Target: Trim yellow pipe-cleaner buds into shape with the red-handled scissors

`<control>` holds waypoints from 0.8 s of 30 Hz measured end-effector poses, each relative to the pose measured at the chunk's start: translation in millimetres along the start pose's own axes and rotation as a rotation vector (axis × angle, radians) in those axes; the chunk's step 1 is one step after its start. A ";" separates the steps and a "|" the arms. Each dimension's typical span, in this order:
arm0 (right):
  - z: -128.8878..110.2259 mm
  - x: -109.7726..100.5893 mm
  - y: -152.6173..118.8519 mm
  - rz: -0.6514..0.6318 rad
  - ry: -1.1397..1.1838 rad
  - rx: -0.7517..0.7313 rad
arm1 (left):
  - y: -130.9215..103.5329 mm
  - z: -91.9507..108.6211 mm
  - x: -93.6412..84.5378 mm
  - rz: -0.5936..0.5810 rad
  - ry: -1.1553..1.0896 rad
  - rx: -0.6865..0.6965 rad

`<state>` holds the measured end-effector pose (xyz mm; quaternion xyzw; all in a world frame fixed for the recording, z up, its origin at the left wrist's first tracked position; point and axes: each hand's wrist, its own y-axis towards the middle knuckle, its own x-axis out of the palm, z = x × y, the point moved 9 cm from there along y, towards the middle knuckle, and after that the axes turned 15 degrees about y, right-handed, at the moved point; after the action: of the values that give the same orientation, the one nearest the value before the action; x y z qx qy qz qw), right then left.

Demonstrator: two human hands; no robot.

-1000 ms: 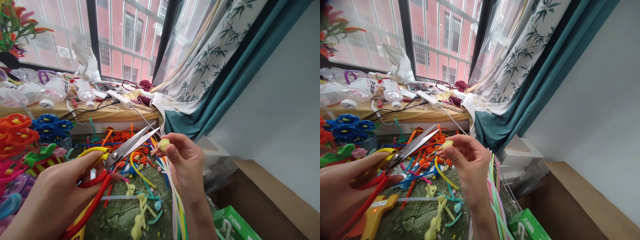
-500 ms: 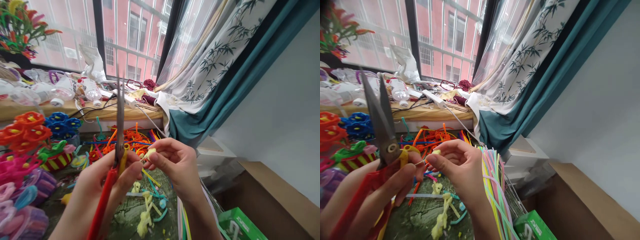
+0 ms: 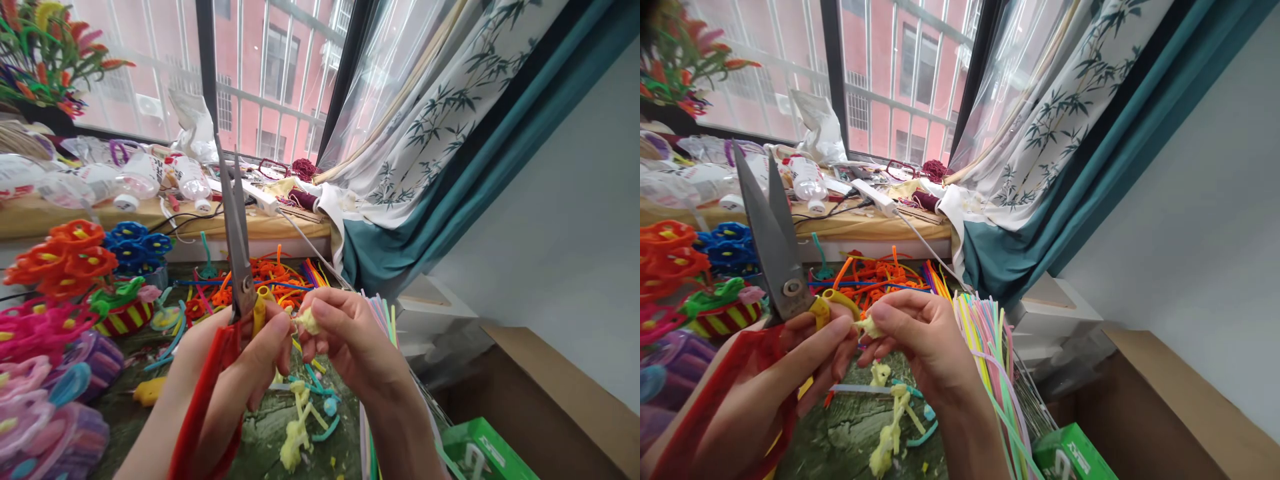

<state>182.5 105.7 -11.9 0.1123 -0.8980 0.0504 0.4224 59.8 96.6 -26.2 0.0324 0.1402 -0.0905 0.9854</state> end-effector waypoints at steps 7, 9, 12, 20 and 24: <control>19.0 2.7 6.0 -0.073 0.147 0.133 | 0.9 10.8 8.7 -0.024 -0.281 0.020; 18.1 0.9 6.4 -0.059 0.120 0.106 | 1.0 7.9 8.5 -0.036 -0.293 0.007; 5.1 -2.3 4.5 -0.013 -0.013 -0.019 | 3.3 -0.6 -0.2 0.027 -0.214 -0.014; -27.5 2.8 -8.5 0.003 -0.383 -0.306 | 6.0 -3.7 -7.0 0.078 -0.190 -0.033; -25.5 -1.0 -7.2 0.021 -0.343 -0.310 | 5.3 8.5 -0.9 0.029 -0.222 -0.021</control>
<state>203.9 103.6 3.6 0.0434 -0.9548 -0.1037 0.2752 62.2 101.2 -17.6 0.0136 0.0309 -0.0778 0.9964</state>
